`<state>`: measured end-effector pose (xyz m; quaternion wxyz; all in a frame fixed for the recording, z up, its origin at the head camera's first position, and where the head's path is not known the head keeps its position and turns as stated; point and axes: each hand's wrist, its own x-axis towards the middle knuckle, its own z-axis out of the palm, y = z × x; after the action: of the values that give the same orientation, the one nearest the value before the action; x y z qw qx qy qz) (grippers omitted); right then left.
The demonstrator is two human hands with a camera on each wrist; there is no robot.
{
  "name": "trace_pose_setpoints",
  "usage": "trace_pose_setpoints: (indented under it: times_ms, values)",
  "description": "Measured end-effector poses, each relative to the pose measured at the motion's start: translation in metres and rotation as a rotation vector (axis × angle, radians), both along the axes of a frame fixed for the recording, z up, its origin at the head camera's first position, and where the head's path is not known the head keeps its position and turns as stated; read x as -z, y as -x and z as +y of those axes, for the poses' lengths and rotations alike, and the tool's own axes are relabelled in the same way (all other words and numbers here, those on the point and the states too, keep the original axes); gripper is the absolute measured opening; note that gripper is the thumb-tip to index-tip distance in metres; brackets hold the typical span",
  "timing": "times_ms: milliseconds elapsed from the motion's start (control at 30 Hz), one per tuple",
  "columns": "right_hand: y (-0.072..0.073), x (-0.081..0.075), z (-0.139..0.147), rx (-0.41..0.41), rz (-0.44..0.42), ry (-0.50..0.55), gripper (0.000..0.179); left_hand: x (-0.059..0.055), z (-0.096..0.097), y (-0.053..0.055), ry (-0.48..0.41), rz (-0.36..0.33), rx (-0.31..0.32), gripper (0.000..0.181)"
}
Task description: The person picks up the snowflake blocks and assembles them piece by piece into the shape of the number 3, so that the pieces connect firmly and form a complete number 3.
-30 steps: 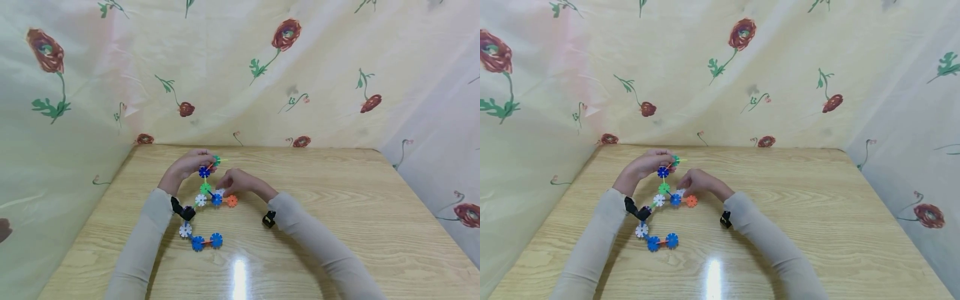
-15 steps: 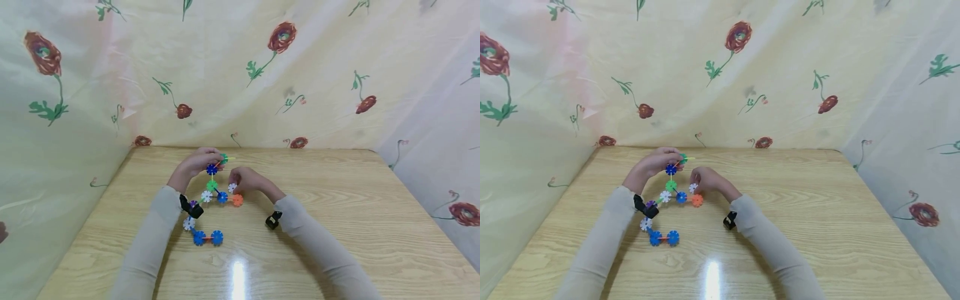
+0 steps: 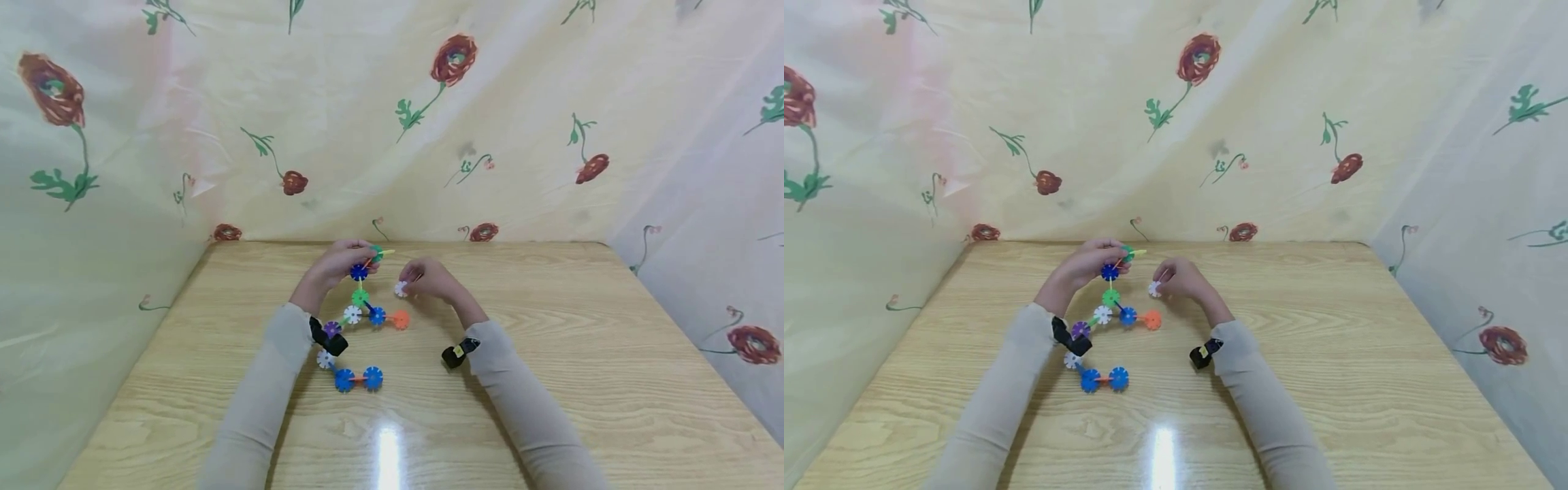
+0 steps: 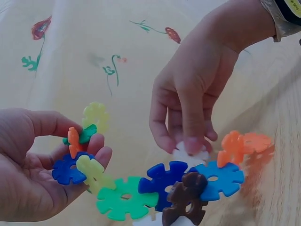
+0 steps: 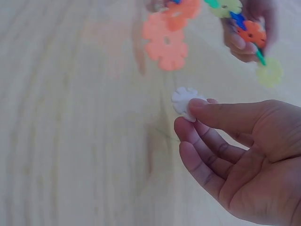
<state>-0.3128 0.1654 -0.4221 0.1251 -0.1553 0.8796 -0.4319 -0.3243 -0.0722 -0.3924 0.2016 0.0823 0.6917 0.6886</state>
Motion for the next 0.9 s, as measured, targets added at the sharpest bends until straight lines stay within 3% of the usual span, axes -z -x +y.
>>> trace_pose_setpoints:
  times_ms: [233, 433, 633, 900]
  values:
    - [0.001, -0.008, 0.009, 0.085, -0.010, 0.155, 0.022, 0.008, 0.006, 0.006, -0.050, -0.023, -0.057, 0.015]
    - [0.000, -0.014, 0.008, 0.162, -0.025, 0.226, 0.026, 0.014, 0.010, 0.008, -0.105, -0.043, -0.105, 0.010]
    - [0.000, -0.017, 0.006, 0.221, -0.018, 0.318, 0.028, 0.016, 0.013, 0.007, -0.128, -0.043, -0.112, 0.010]
    - [-0.002, -0.025, 0.003, 0.316, 0.072, 0.481, 0.028, 0.011, 0.016, 0.005, -0.146, -0.038, -0.107, 0.016]
